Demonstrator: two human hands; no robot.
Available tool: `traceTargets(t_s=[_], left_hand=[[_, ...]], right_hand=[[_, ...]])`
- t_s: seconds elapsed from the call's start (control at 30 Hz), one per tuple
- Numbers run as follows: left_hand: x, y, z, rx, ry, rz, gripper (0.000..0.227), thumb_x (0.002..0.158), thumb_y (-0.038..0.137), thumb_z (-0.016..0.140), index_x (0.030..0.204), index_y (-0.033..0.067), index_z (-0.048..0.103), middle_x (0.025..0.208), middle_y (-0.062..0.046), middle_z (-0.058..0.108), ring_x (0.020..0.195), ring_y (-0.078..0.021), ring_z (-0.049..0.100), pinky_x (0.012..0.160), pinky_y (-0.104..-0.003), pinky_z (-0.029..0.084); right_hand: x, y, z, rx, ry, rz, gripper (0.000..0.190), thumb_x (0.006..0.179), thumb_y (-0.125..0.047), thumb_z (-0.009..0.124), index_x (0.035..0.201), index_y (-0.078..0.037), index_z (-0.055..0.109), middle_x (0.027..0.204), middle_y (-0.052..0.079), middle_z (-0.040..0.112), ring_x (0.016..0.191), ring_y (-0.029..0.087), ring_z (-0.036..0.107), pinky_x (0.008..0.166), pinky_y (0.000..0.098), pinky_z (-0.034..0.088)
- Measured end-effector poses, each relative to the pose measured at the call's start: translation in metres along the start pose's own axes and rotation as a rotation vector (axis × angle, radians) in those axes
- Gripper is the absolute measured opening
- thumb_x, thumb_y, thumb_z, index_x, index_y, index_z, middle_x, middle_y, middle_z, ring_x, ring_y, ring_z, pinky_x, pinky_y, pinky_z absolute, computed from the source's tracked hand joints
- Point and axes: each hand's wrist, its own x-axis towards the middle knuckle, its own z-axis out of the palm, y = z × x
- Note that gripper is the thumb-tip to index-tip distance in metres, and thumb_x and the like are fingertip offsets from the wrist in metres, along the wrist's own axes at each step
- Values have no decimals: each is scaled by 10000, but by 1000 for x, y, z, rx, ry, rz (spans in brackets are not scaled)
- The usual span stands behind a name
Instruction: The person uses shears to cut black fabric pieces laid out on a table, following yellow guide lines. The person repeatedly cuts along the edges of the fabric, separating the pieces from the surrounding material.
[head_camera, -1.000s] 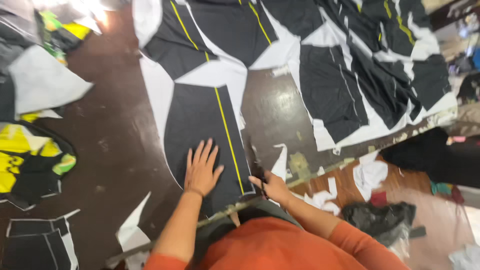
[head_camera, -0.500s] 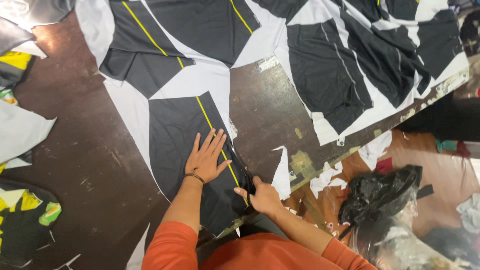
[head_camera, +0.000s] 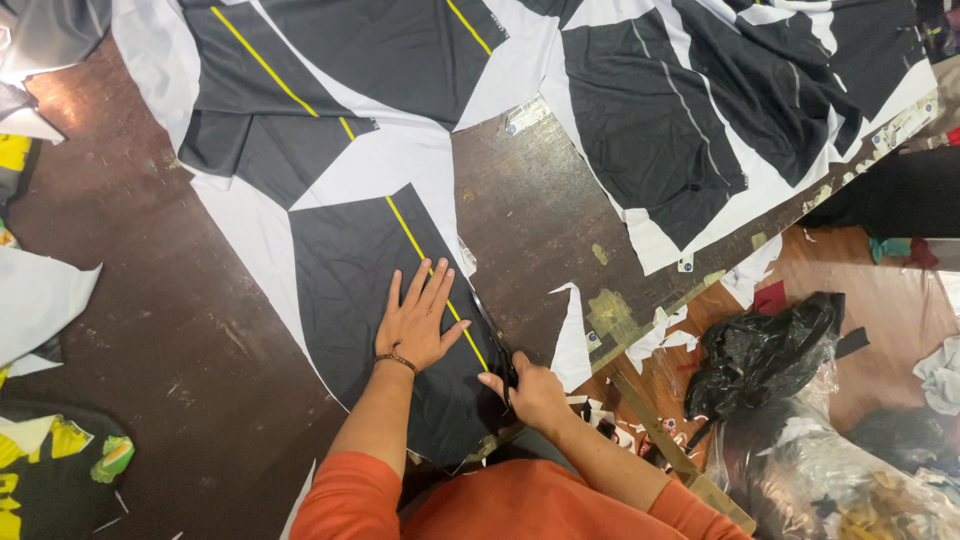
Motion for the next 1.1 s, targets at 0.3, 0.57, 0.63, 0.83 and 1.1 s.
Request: traceTargets(t_s=[0.3,0.57,0.63,0.83,1.1], left_hand=[[1,0,1,-7,16,5,807,970,660,403,1588,148,317,1690,-45,250,1562,-251,193,1266,-584,115],[2,1,-2,-24,36,1,796,974,658,400,1585,152,330,1691,-36,254,1562,-240,196,1264,-581,112],[1,1,-3,-15,36,-3,796,976,662,397,1586,155,330,1692,-32,250,1562,-237,192,1265,-578,112],[1,0,-4,-6,19,-7,804,967,659,407,1587,153,320,1692,-30,248,1563,-240,193,1265,-575,110],[1,0,-1,-6,-11,-12,816,956,658,419,1590,157,306,1697,-21,225,1569,-235,164,1272,-577,88]], right_hand=[[-6,-30,-26,14,0,13,760,842,-841,472,1050,-116,568,1026,234,717,1082,440,683,934,527,548],[-5,-38,-38,-1,24,-2,751,833,-833,495,1044,-118,578,1031,237,716,1083,438,683,931,531,548],[-3,-44,-41,3,29,-17,754,828,-829,506,1051,-112,579,1040,242,714,1084,443,682,935,536,544],[14,-35,-27,-21,43,-28,704,882,-785,487,1043,-107,584,1007,247,711,1051,457,688,895,538,552],[8,-63,-57,-7,36,-62,743,875,-780,487,1080,-73,585,1033,271,711,1058,481,684,897,551,548]])
